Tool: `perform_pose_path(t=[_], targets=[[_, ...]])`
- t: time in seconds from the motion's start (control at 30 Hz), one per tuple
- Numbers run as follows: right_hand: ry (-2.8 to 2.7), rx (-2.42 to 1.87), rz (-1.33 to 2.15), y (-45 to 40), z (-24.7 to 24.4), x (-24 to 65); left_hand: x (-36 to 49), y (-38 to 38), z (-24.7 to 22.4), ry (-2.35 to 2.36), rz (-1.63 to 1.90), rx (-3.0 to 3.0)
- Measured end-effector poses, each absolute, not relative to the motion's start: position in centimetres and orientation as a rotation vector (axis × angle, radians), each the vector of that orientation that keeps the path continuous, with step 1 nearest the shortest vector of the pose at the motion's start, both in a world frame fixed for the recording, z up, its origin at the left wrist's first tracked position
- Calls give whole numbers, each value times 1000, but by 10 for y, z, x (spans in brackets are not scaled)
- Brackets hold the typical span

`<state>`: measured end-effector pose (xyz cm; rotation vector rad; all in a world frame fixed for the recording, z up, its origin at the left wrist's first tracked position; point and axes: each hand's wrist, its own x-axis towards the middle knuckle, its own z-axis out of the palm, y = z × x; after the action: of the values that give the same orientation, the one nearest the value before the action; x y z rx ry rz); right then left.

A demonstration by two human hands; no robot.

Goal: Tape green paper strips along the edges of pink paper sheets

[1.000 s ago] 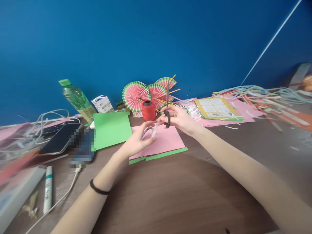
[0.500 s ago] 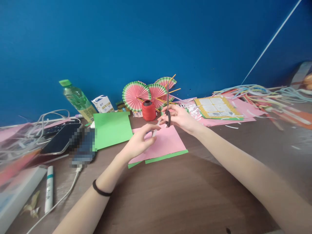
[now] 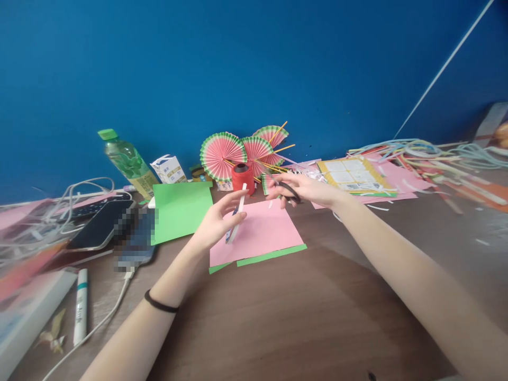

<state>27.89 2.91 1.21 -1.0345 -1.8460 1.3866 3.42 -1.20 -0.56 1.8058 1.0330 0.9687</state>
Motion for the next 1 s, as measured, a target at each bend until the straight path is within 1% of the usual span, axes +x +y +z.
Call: perform_pose_path(t=[0.13,0.33,0.7,1.0], targets=[[-2142,-1004,1585,31,15,296,32,-10,-5,1079,1010,1744],[-2220,-1014,1746,31,12,295,31,-8,-6,1098,1005,1723],[-2397,-940,1701,30,10,286,32,-9,-7,1045,946,1802],[-2404,-948,1665,28,8,283,31,-8,-8,1057,936,1827]])
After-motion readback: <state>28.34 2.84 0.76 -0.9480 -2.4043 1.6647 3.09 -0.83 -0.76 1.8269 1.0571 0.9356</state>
